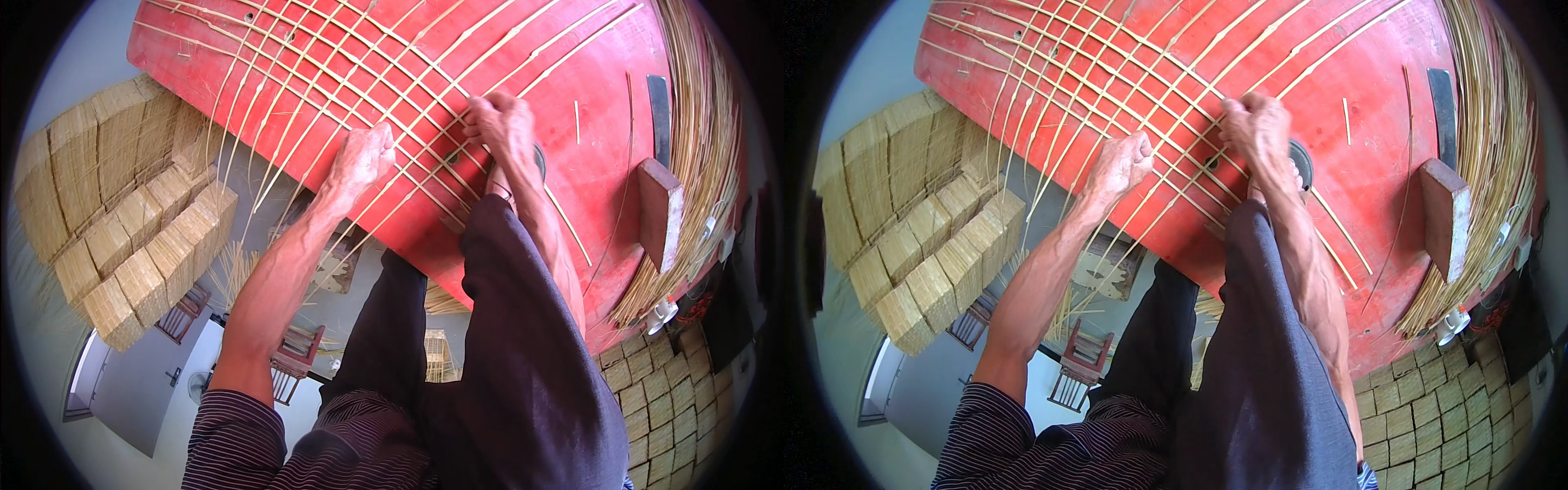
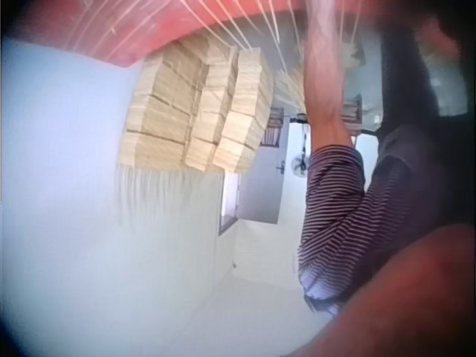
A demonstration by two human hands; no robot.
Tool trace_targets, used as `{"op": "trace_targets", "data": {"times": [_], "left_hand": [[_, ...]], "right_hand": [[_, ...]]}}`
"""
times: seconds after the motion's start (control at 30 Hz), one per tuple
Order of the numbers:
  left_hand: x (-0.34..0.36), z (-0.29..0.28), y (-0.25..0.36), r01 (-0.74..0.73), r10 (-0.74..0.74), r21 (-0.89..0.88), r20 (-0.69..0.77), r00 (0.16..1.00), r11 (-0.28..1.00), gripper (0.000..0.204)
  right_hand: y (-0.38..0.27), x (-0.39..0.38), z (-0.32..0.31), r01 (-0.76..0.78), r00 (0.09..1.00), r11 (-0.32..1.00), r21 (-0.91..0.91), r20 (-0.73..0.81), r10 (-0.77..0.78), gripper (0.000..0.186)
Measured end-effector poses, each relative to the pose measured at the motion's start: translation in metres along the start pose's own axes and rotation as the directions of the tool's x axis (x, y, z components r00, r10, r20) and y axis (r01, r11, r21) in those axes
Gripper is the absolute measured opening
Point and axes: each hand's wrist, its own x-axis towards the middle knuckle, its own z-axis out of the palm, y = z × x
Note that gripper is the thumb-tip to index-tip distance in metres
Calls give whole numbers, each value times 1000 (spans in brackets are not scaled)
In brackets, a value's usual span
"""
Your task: The person weaves thin bamboo strips into a grid pattern on a red work surface. They interlace the strips by hand, periodically tapping them with a wooden block to tighten the weave. The person also gathers and organizes additional bamboo strips from a nearby pile.
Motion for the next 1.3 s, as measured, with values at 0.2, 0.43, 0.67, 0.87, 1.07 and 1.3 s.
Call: {"op": "trace_targets", "data": {"times": [0.2, 0.43, 0.67, 0.87, 1.07, 1.3], "left_hand": [[6, 22, 61, 53, -52, -176, 13, 999, 983, 15], [54, 91, 105, 206, -290, -452, -124, 949, 868, 14], [70, 127, 99, 164, -317, -423, -323, 892, 891, 12], [72, 129, 102, 197, -326, -347, -366, 872, 917, 13], [74, 130, 104, 232, -350, -346, -333, 876, 909, 14], [73, 130, 100, 181, -319, -360, -374, 871, 915, 22]], "right_hand": [[24, 12, -65, 25, 974, 979, 201, -227, 21, 22], [18, 29, -96, 221, 944, 846, 485, -324, -60, 36], [14, 43, -100, 169, 976, 776, 608, -213, -47, 41], [8, 51, -97, 80, 992, 746, 662, -126, 5, 33], [15, 55, -101, 63, 998, 743, 666, -65, -25, 25], [15, 52, -97, 22, 999, 780, 625, -44, 7, 30]]}}
